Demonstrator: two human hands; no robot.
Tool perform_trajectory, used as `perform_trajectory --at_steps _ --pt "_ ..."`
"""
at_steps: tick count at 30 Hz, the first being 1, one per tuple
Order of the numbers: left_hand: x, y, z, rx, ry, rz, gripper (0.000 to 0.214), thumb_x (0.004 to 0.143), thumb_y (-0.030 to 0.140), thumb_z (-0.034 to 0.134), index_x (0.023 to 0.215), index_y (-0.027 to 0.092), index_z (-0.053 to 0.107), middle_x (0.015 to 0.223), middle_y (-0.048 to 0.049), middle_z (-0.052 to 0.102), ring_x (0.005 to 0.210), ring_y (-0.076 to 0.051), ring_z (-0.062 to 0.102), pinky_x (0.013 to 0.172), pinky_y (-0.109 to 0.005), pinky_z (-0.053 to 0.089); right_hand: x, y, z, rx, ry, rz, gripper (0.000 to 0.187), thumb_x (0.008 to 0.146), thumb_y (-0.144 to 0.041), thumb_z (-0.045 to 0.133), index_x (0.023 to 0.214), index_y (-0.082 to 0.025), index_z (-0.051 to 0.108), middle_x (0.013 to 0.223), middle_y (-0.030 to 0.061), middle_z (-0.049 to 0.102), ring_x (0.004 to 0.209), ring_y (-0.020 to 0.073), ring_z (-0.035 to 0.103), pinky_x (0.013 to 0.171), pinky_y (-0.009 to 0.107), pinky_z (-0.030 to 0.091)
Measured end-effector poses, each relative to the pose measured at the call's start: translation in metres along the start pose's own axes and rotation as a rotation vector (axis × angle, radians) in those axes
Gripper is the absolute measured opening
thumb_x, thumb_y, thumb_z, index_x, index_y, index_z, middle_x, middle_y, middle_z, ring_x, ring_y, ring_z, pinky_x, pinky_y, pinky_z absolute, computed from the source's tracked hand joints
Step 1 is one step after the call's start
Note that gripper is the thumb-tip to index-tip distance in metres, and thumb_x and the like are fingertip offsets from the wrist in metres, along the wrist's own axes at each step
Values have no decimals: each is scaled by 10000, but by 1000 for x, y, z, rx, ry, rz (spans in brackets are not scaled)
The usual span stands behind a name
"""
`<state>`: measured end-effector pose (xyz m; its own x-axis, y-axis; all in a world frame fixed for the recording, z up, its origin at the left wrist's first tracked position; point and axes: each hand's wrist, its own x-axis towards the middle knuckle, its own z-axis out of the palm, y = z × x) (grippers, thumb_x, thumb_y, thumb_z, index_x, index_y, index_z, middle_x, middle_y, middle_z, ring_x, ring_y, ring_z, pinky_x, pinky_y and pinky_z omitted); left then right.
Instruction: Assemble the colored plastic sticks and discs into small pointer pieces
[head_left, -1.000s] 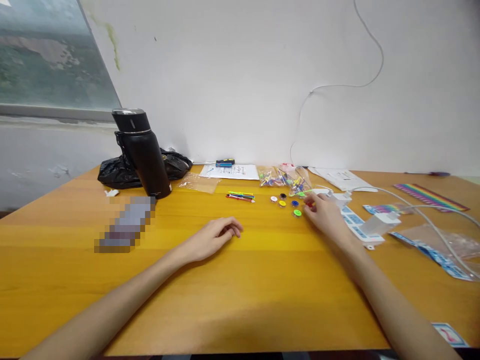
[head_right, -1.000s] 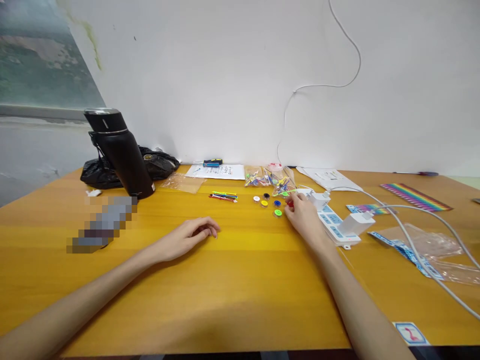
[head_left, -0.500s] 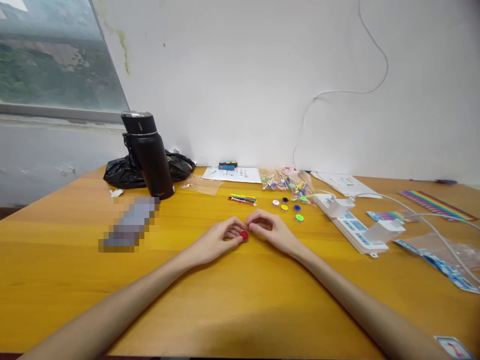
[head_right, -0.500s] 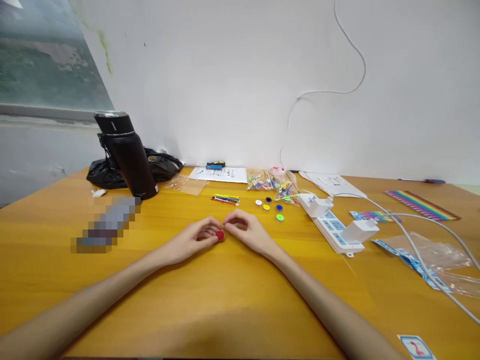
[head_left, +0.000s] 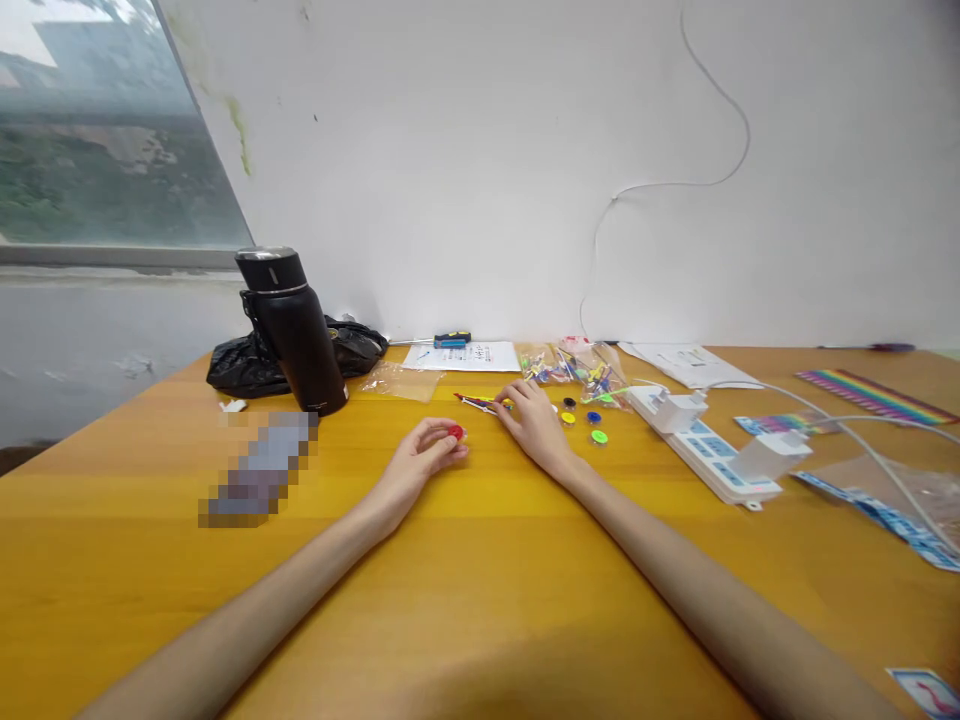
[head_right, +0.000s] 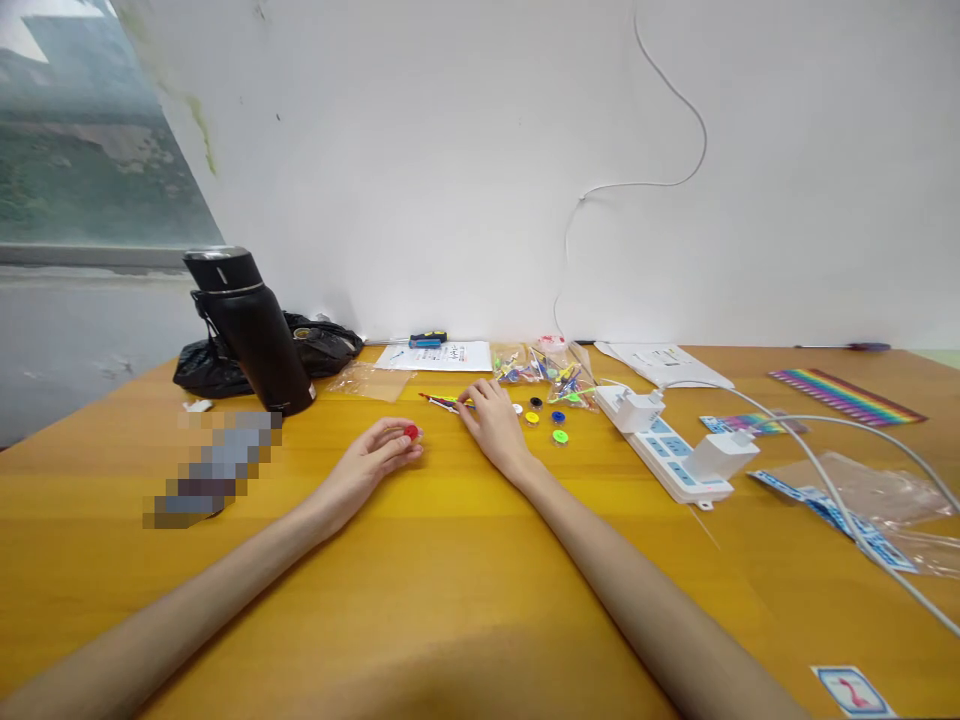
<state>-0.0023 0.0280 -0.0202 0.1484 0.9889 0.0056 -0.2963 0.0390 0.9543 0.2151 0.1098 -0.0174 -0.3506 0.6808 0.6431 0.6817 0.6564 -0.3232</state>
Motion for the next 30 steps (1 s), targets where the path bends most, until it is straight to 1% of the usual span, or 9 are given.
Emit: perform_trajectory --at_steps 2,4,7,9,12,16,18,24,30 --pt "3 0 -3 5 16 27 369 797 371 779 1043 176 585 1189 -104 702 958 -179 710 997 -382 527 -2 -7 -2 151 36 43 129 976 -295 533 911 -201 592 956 83 643 926 237 586 875 380 458" --pt "6 1 -7 36 2 77 390 793 372 784 1046 184 553 1200 -119 708 933 -193 724 932 -384 557 -6 -20 0 403 -8 137 170 984 -358 525 936 -202 575 831 48 646 787 201 601 781 335 479" --pt "9 2 -11 67 -10 127 443 785 380 787 1091 201 521 1155 -115 727 945 -226 733 859 -382 581 -14 -45 6 817 -211 280 255 982 -465 516 961 -213 547 666 -15 611 613 155 574 658 280 477" --pt "11 2 -14 88 3 135 461 771 376 794 1109 199 536 1117 -107 736 1011 -245 720 873 -375 578 -19 -60 10 965 -325 295 292 967 -505 534 977 -214 548 648 -26 611 598 142 575 643 263 477" --pt "11 1 -15 132 10 137 441 757 372 797 1096 177 591 1116 -114 735 1124 -266 676 918 -363 565 -24 -71 14 983 -391 263 311 958 -515 551 991 -207 567 651 -24 619 611 135 587 654 253 482" --pt "12 -1 -14 107 -38 123 417 763 381 790 1075 166 615 1145 -116 729 1026 -247 711 913 -379 576 -24 -66 16 930 -312 280 288 966 -486 548 969 -199 571 656 -23 615 605 128 587 653 247 485" --pt "11 0 -13 87 -34 113 408 767 379 789 1068 168 612 1154 -114 730 988 -232 723 920 -378 573 -23 -62 18 913 -292 294 275 968 -471 545 954 -198 568 651 -23 616 596 128 586 642 245 485" --pt "10 5 -12 70 -4 95 383 782 371 783 1059 166 615 1200 -124 718 999 -214 717 956 -365 556 -23 -61 18 824 -278 325 258 960 -446 552 910 -194 572 654 -13 633 611 137 605 653 251 487" --pt "9 6 -11 80 -3 105 371 800 400 766 1055 171 624 1195 -119 717 994 -210 714 910 -345 578 -23 -63 16 817 -249 311 275 939 -471 585 960 -197 597 696 -10 646 640 142 626 659 252 487"
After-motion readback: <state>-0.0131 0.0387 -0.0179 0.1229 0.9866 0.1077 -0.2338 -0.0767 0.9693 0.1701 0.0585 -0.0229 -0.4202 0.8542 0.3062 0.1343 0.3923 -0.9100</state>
